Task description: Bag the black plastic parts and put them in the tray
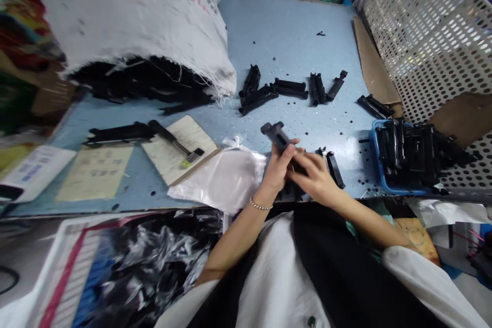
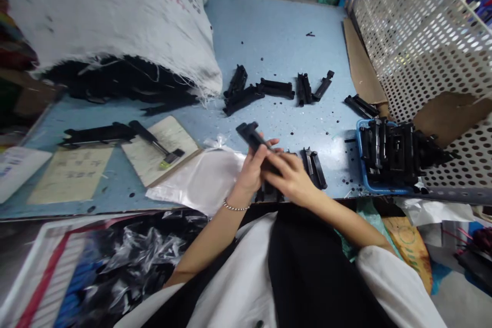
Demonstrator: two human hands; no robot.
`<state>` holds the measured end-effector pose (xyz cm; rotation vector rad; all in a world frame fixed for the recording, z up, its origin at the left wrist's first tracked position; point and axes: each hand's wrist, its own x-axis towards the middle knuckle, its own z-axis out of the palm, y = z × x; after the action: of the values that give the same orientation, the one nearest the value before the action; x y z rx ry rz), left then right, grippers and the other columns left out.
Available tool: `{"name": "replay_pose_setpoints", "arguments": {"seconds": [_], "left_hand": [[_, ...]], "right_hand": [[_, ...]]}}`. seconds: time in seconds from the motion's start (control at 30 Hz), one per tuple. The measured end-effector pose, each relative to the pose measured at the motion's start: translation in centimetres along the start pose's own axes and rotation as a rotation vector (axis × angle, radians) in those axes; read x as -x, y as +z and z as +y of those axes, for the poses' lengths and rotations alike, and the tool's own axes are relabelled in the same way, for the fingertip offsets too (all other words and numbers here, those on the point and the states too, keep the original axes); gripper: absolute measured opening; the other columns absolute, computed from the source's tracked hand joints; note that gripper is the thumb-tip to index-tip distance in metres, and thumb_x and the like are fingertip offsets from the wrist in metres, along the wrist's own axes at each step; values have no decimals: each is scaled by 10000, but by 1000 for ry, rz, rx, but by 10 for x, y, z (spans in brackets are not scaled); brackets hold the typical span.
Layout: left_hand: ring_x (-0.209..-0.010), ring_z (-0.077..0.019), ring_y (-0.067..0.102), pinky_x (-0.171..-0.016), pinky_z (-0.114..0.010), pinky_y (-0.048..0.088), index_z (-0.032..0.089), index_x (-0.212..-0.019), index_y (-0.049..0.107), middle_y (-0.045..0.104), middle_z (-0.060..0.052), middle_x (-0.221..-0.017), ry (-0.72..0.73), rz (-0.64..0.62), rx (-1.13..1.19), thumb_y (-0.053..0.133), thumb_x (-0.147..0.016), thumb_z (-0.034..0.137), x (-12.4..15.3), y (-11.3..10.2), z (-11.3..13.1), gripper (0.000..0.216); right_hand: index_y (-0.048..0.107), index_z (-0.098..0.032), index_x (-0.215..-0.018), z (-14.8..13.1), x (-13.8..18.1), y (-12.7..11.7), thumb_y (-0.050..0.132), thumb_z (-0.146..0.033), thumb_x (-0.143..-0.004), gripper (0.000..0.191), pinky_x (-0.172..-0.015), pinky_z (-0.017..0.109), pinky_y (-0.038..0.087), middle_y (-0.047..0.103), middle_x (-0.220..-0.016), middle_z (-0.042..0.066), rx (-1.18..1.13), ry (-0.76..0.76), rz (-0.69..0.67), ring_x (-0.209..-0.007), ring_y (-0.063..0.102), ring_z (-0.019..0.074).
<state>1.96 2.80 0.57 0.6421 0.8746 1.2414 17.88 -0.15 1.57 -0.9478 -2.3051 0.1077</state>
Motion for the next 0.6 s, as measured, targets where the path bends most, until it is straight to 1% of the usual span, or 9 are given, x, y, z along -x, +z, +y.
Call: {"name": "replay_pose_setpoints", "arguments": {"seconds": [0.07, 0.1, 0.2, 0.27, 0.37, 0.43, 0.5, 0.53, 0.6], "left_hand": [[-724, -98, 659, -690, -228, 540, 254, -1274, 597, 695, 2, -983, -61, 47, 40, 810, -775, 451, 2, 1, 7, 577], [-655, -79, 624, -628, -210, 516, 234, -1229, 622, 681, 20, -914, -89, 47, 59, 830, -750, 430, 5, 0, 10, 559], [-576, -71, 576, -536, -203, 476, 199, -1140, 651, 653, 35, -805, -175, -19, 131, 866, -690, 441, 20, -2, 13, 555], [-534, -77, 550, -496, -209, 453, 171, -1032, 663, 630, 28, -727, -249, -86, 159, 860, -690, 494, 30, 0, 12, 510], [-501, -80, 520, -457, -215, 416, 144, -855, 649, 607, 7, -671, -325, -123, 175, 825, -704, 589, 38, 4, 9, 502], [-493, -78, 515, -449, -218, 401, 143, -813, 644, 615, 0, -678, -293, -53, 176, 830, -696, 587, 38, 2, 8, 495], [-494, -82, 519, -468, -225, 408, 147, -809, 649, 607, 7, -654, -250, 48, 182, 819, -724, 552, 34, -3, 7, 448], [-508, -90, 535, -489, -231, 425, 149, -827, 658, 606, 11, -646, -243, 96, 199, 803, -746, 540, 32, -7, 7, 425], [-571, -109, 593, -561, -243, 479, 153, -916, 681, 628, 11, -672, -254, 162, 246, 765, -789, 535, 27, -14, 7, 412]], "right_hand": [[619, -286, -1298, -12, -3, -9, 602, -295, -981, 317, -1028, 467, 531, 594, -1376, 108, -120, -122, -64, -1284, 522, 269], [590, -269, -1325, -9, -7, -13, 561, -347, -1004, 331, -1002, 449, 543, 616, -1320, 114, -172, -108, -58, -1234, 554, 256], [540, -217, -1344, 17, -28, -16, 428, -452, -1044, 396, -915, 437, 546, 618, -1209, 135, -165, 93, 52, -1093, 591, 248], [592, -197, -1228, 38, -44, -7, 384, -519, -1040, 427, -857, 441, 519, 615, -1106, 133, -70, 119, 82, -1003, 569, 259], [634, -198, -951, 53, -65, 11, 327, -574, -1038, 493, -769, 397, 449, 585, -885, 92, 10, 24, 11, -852, 518, 239], [612, -200, -868, 49, -72, 19, 255, -547, -1061, 534, -724, 358, 402, 570, -820, 72, -3, 94, -44, -798, 502, 217], [600, -199, -862, 37, -71, 21, 183, -515, -1079, 566, -698, 331, 372, 583, -810, 61, -59, 212, -94, -775, 508, 199], [600, -197, -869, 28, -67, 20, 166, -514, -1081, 577, -696, 325, 367, 593, -813, 58, -92, 229, -119, -772, 513, 194], [614, -194, -885, 10, -53, 21, 206, -560, -1067, 578, -713, 329, 366, 618, -839, 64, -124, 137, -164, -788, 519, 197]]}}
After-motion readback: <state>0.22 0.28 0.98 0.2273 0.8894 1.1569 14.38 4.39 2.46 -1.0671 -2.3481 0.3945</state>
